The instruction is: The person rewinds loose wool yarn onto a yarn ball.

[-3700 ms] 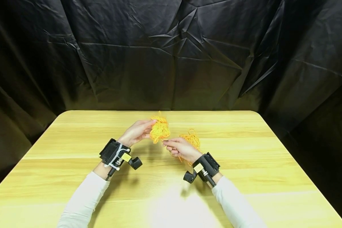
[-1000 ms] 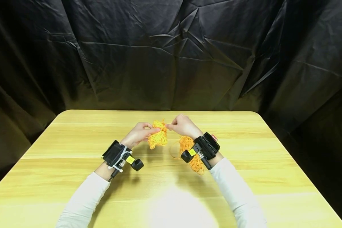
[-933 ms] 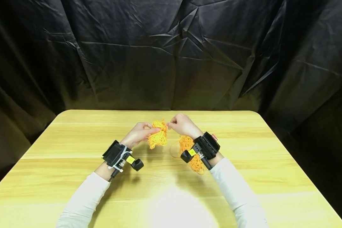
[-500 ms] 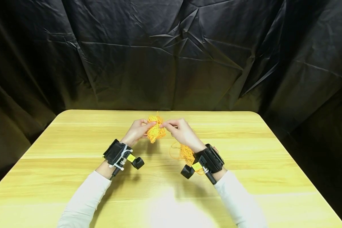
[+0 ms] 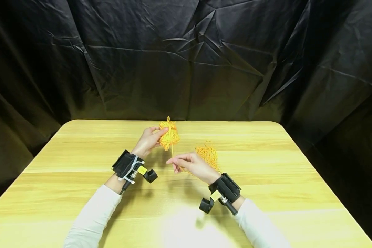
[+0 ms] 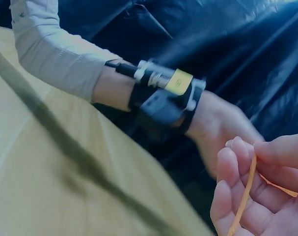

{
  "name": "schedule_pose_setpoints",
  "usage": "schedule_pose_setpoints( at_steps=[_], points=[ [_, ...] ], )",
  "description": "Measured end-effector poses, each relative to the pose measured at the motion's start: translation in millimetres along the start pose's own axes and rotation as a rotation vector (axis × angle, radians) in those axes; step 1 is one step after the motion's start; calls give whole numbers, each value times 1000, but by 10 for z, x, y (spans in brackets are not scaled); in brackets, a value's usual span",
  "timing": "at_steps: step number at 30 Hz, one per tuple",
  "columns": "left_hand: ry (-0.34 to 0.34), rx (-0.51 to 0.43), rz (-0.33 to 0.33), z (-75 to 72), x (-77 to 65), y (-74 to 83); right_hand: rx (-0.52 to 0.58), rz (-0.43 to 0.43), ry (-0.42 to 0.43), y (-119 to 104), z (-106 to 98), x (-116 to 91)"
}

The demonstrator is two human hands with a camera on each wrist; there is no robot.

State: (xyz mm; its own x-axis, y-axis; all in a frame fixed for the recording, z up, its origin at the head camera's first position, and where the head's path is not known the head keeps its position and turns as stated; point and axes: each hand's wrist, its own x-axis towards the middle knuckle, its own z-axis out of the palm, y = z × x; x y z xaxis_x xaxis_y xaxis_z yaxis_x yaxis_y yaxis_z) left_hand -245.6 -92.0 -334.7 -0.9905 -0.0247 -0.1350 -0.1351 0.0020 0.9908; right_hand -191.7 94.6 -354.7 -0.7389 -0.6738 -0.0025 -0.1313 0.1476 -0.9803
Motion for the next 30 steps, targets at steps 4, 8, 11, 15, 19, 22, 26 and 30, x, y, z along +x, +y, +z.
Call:
schedule_pose_setpoints(
  at_steps=[4, 8, 11, 15, 19, 22, 26, 30],
  points=[
    [-60, -32, -9, 1, -5, 4, 81, 76, -36, 156, 9, 55],
    [-120, -29, -35, -1, -15, 3, 173, 136, -46, 267, -13, 101],
    [-171, -46, -58, -1, -22, -4, 244, 173, -47, 322, -47, 141],
    [-227, -43, -85, 3, -35, -27, 314, 207, -45, 365, -94, 215],
    [-276, 6, -98, 6, -45, -56, 372, 219, -50, 374, -149, 297],
    [-319, 41, -108, 6, -50, -71, 413, 218, -51, 361, -203, 348],
    [-364, 72, -117, 6, -58, -82, 449, 212, -20, 322, -279, 407],
    [-403, 90, -118, 2, -60, -82, 457, 211, 2, 264, -354, 460]
  ],
)
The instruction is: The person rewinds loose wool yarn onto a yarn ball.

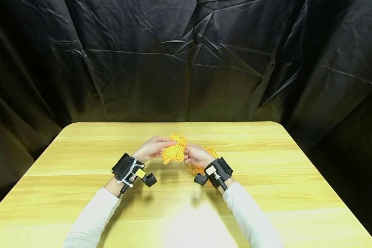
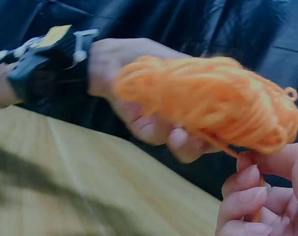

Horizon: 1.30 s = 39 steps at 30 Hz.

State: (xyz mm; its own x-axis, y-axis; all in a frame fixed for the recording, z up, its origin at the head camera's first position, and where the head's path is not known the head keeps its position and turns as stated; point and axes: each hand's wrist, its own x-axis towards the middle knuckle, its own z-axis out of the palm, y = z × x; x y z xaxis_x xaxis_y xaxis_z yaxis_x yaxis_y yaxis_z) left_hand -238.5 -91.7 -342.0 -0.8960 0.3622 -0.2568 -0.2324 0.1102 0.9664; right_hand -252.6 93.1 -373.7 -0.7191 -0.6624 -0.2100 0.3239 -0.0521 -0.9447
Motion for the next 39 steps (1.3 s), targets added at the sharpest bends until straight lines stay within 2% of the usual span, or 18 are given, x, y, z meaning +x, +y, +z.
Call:
schedule_pose_setpoints(
  at_steps=[4, 7, 12, 16, 18, 23, 25, 28, 34, 37, 39],
  points=[
    [-44, 18, 2, -2, -11, 4, 27, -8, 19, -98, -36, 16],
    [-61, 41, 0, -2, -15, 2, 15, -8, 98, -178, -44, 15],
    [-52, 85, 1, 6, -28, -3, -152, -41, 229, -320, -22, -27],
    [-25, 109, 11, 9, -24, -12, -255, -68, 257, -426, 2, -65],
    [-7, 116, 12, 12, -22, -13, -254, -85, 252, -470, 15, -89],
    [49, 119, 16, 17, -9, -23, -172, -140, 241, -542, 70, -164],
    [76, 98, 18, 19, 6, -25, -179, -174, 254, -556, 111, -199],
    [115, 58, 31, 27, 36, -23, -257, -247, 290, -554, 190, -259],
    [214, -3, 48, 54, 90, 10, -512, -404, 410, -448, 389, -397],
    [265, -8, 49, 66, 95, 42, -575, -459, 441, -372, 504, -476],
    [290, -9, 55, 69, 100, 60, -592, -487, 425, -340, 611, -544]
  ],
)
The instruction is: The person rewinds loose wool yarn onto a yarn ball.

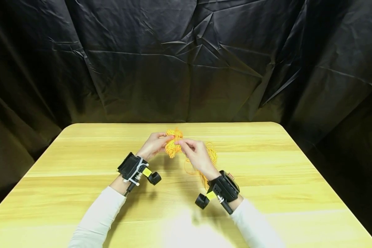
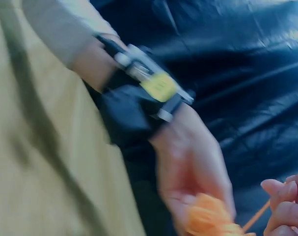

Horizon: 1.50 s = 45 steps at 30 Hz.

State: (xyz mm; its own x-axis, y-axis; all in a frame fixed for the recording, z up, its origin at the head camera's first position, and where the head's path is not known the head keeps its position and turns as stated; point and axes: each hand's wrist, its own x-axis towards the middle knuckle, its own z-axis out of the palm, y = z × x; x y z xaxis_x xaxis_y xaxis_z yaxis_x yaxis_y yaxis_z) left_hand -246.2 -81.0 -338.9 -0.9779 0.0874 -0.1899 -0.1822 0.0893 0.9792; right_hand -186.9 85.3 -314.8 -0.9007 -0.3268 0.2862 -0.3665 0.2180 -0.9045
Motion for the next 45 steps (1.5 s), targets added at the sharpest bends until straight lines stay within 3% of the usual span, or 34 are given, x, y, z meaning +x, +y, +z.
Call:
schedule_pose_setpoints(
  at_steps=[5, 12, 16, 24, 31, 37, 45],
  points=[
    [41, -23, 18, -5, 5, 35, 44, -5, -93, -19, 122, -194],
    [52, -47, 26, -18, -8, 78, 115, 59, -261, 378, 226, -262],
    [24, -65, 20, -36, -22, 98, 209, 146, -303, 525, 231, -269],
    [-96, -57, 15, -77, -51, 109, 469, 400, -293, 759, 162, -187],
    [-228, -16, -14, -80, -77, 67, 558, 451, -349, 864, 91, -37],
    [-332, 15, -18, -86, -80, 24, 705, 472, -414, 901, 23, 99],
    [-425, 58, -32, -110, -88, -13, 742, 493, -331, 811, -90, 277]
  ],
)
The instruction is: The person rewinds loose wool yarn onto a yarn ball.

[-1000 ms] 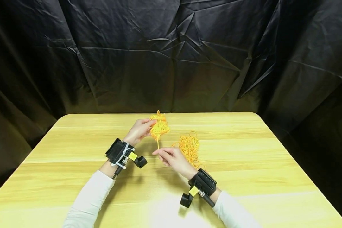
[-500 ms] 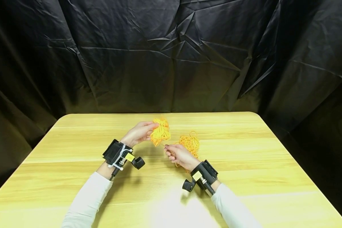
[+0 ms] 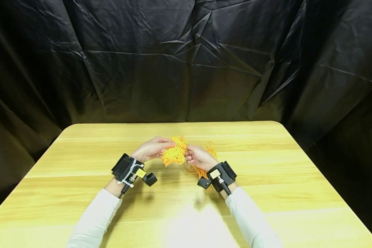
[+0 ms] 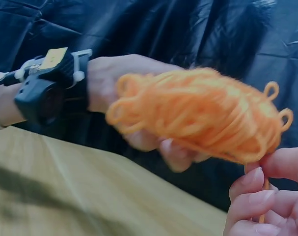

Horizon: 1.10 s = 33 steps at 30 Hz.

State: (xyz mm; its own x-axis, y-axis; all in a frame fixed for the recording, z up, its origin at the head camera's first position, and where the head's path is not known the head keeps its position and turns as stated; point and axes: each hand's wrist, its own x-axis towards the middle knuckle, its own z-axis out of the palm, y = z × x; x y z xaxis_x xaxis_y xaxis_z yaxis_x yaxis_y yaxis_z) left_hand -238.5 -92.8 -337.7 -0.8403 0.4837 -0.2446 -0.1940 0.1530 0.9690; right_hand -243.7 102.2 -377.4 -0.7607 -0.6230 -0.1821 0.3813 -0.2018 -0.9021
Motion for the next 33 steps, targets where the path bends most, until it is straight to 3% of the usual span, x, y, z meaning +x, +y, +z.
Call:
schedule_pose_setpoints(
  at_steps=[9, 19, 22, 25, 33],
  points=[
    [-42, 51, -12, -18, -23, -40, 1, 4, 37, -235, 17, 34],
    [6, 116, -19, -42, -35, -71, -282, -96, 177, -453, 117, -29],
    [42, 136, -29, -51, -37, -76, -319, -135, 199, -534, 169, -86],
    [88, 133, -30, -74, -47, -79, -304, -187, 204, -634, 194, -153],
    [175, 106, -21, -175, -76, -89, -78, -375, 192, -958, 130, -397]
  ],
)
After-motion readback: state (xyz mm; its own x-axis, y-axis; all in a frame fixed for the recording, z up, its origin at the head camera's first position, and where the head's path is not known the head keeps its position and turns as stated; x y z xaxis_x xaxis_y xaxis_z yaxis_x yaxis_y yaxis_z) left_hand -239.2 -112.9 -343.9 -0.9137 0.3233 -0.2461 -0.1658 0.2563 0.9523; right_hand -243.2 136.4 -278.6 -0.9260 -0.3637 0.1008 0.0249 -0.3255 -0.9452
